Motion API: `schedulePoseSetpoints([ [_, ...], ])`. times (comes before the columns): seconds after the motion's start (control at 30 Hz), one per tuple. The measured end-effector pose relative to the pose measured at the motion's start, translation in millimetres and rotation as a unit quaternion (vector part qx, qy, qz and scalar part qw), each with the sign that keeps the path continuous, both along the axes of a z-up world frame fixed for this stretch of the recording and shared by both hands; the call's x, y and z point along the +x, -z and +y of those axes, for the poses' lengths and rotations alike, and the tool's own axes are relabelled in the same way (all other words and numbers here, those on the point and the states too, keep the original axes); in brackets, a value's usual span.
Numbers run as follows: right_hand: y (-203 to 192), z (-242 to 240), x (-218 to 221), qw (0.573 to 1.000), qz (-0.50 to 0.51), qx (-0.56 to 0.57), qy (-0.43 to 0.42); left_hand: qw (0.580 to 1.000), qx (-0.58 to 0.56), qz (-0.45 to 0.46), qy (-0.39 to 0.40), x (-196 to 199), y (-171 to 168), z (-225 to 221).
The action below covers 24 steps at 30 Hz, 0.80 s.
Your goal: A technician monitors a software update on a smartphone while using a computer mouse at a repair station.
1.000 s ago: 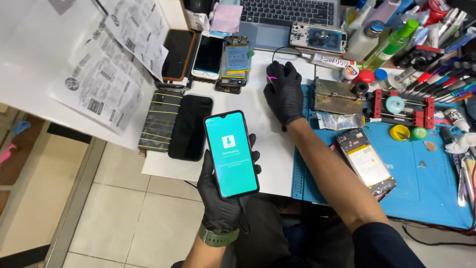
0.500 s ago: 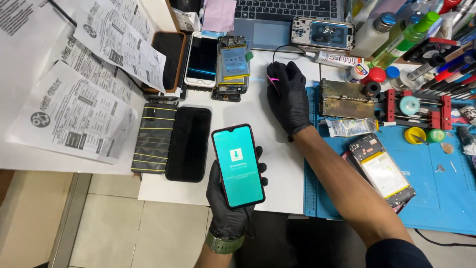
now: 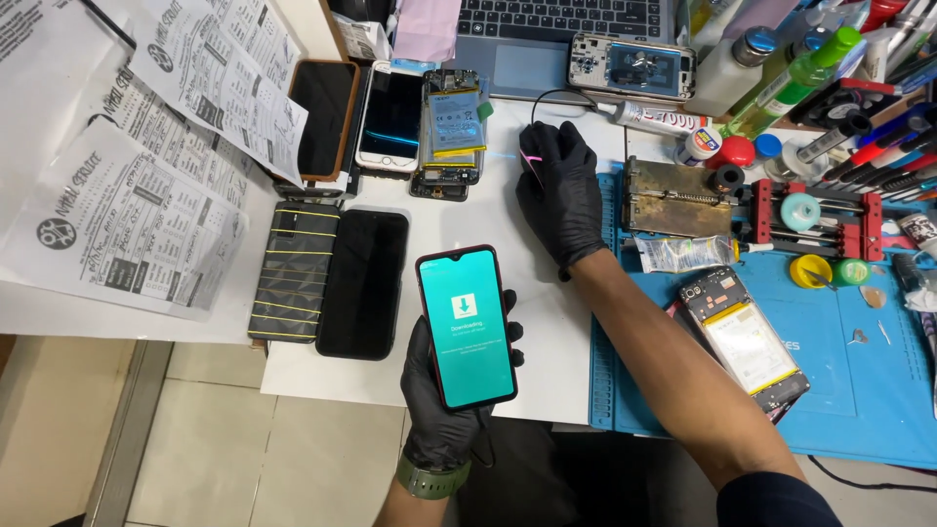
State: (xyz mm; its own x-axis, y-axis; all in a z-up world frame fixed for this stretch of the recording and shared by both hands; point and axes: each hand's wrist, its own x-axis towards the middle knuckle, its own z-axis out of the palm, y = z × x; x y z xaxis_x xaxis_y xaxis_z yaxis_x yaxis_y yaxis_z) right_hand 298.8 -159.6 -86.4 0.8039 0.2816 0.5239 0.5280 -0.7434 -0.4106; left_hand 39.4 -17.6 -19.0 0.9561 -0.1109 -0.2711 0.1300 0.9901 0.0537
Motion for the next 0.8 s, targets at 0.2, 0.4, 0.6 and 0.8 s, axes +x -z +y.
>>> schedulePoseSetpoints([
  [0.2, 1.2, -1.2, 0.2, 1.000, 0.000, 0.008, -0.009, 1.000, 0.000, 0.012, 0.007, 0.3, -0.4, 0.1],
  [0.4, 0.0, -0.2, -0.2, 1.000, 0.007, 0.001, 0.002, 1.000, 0.024, 0.015, 0.005, 0.4, -6.4, -0.1],
  [0.6, -0.8, -2.8, 1.0, 1.000, 0.017, -0.004, -0.010, 1.000, 0.022, 0.009, -0.001, 1.7, -3.8, -0.4],
  [0.8, 10.6, -4.7, 15.7, 0.999, 0.034, -0.031, 0.011, 0.994, -0.090, 0.055, -0.016, 9.0, 6.4, -1.2],
])
